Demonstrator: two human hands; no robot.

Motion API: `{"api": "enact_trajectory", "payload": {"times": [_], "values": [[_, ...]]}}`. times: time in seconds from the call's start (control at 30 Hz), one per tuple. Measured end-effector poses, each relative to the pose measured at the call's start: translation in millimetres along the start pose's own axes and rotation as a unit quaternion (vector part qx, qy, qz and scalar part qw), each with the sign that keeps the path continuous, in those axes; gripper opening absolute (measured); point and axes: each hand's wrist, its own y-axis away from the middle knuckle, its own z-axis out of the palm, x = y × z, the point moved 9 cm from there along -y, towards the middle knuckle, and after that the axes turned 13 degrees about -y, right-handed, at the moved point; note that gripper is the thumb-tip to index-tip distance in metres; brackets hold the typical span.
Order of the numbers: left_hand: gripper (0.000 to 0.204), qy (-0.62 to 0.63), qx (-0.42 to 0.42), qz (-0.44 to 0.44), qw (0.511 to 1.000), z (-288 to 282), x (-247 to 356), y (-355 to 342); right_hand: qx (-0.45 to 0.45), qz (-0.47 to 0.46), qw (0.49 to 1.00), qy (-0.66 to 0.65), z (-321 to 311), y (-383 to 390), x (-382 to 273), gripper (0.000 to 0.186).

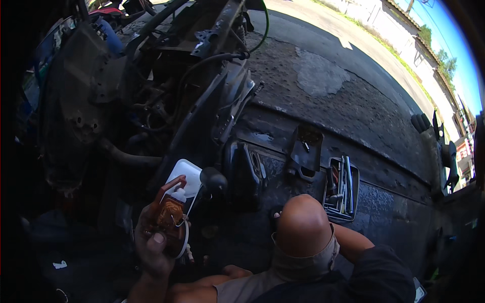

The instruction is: The recorder is seen repairing and re-installing a fuel pump assembly into a motorcycle fuel tank.

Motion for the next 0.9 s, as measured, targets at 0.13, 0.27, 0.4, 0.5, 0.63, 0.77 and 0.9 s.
{"api": "enact_trajectory", "payload": {"times": [0.13,0.27,0.4,0.5,0.63,0.77,0.9], "values": [[0.072,-0.008,-0.045,-0.039,0.998,20,-17,-29,0.095,0.102,0.990,0.017,-43,54,65,0.034],[0.063,-0.003,-0.079,-0.024,0.997,81,-49,-83,0.174,0.011,0.982,-0.072,-47,65,36,0.035],[0.047,-0.039,-0.135,-0.065,0.988,156,-125,-127,0.022,-0.026,0.969,-0.245,-49,72,-59,0.052],[0.044,-0.153,-0.035,0.020,0.987,189,-158,-130,-0.037,-0.179,0.926,-0.329,-42,51,-128,0.074],[0.048,-0.178,-0.002,0.035,0.983,251,-207,-111,0.067,-0.226,0.925,-0.299,-89,53,-133,0.078],[0.061,-0.022,0.066,-0.117,0.991,258,-275,-89,0.185,-0.123,0.923,-0.314,-114,55,-96,0.063],[0.061,0.024,-0.007,-0.177,0.984,258,-287,-79,0.202,-0.066,0.919,-0.332,-134,57,-91,0.057]]}}
